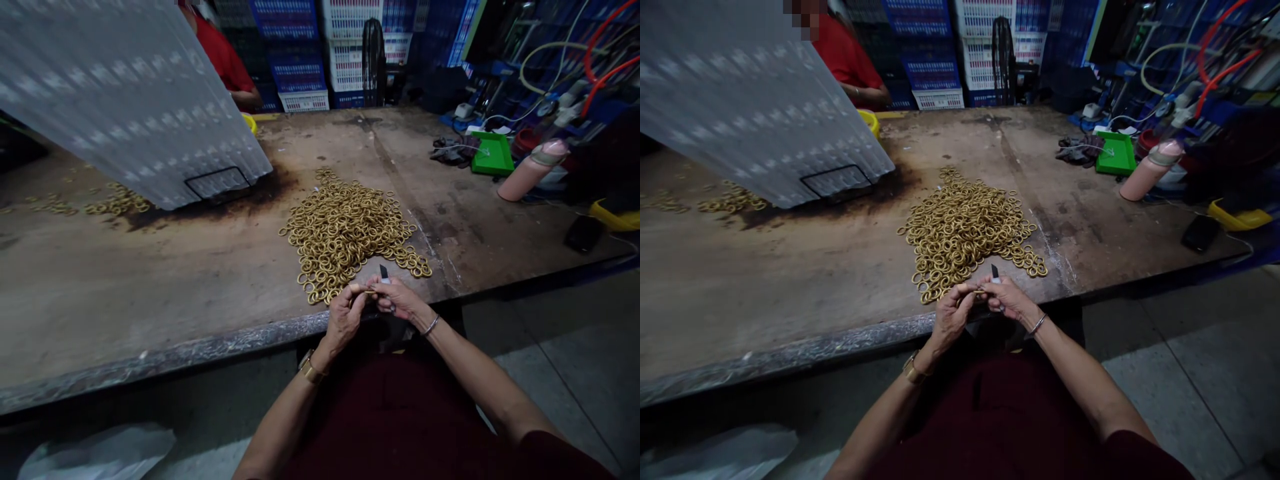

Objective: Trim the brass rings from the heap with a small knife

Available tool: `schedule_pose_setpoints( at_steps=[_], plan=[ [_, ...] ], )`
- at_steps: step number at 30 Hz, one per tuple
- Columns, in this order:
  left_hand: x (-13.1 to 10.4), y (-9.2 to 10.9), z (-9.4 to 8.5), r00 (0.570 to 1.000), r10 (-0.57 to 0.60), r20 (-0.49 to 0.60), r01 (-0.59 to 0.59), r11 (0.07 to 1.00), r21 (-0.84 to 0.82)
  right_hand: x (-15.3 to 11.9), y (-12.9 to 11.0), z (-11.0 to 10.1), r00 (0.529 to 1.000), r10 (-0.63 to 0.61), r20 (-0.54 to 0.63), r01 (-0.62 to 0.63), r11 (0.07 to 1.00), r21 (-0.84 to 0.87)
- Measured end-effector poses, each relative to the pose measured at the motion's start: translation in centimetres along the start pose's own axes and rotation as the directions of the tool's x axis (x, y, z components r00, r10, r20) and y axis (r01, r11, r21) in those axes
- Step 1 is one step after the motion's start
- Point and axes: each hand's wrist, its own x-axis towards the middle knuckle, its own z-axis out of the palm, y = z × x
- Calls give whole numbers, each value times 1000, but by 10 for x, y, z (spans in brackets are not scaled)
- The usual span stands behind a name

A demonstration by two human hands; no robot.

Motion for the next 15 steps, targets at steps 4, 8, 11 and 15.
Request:
schedule_pose_setpoints(
  at_steps=[4, 8, 11, 15],
  plan=[
    [0, 2, 1, 999, -10, -51, 13, 998, 56, 0, 4, 3, 983, -137, -121, 110, 972, -207],
    [0, 4, 1, 994, -109, -27, 108, 994, -33, 4, 8, 4, 953, -237, -191, 150, 911, -383],
    [0, 6, 0, 955, -289, 71, 297, 939, -174, 5, 9, 5, 944, -251, -214, 146, 900, -410],
    [-1, 10, -1, 904, -373, 208, 424, 838, -343, 4, 8, 5, 940, -267, -210, 161, 894, -417]
  ],
)
